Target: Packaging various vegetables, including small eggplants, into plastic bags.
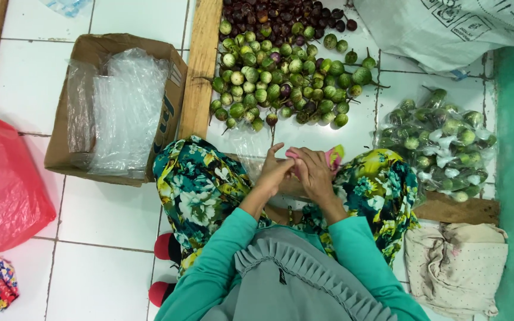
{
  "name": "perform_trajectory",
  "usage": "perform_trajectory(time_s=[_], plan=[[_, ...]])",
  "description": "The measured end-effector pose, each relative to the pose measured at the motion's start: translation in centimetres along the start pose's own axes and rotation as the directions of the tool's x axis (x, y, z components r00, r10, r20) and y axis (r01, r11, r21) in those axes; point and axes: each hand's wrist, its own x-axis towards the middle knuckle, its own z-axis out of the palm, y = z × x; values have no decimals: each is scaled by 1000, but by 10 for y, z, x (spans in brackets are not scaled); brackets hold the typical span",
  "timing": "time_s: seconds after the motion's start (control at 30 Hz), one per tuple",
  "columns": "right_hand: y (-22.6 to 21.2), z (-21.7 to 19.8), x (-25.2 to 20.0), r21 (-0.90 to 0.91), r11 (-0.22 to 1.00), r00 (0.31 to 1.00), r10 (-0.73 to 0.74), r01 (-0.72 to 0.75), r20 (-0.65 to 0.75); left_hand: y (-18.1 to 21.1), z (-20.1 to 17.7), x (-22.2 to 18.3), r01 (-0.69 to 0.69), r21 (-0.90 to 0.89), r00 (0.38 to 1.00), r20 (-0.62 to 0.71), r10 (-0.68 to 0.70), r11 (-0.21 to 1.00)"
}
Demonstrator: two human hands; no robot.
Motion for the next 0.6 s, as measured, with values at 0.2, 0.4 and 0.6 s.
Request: perform_trajectory(time_s=[0.2,0.4,0.6], plan=[[44,-10,-6,-503,838,977,193,-210,-86,33,-24,-13,-32,-186,999,-28,28,982],[36,24,-17,553,761,937,226,-340,265,-7,-33,1,100,-140,994,50,-93,985],[40,32,-20,572,665,877,341,-480,340,15,-22,-48,-13,405,998,-45,34,914]])
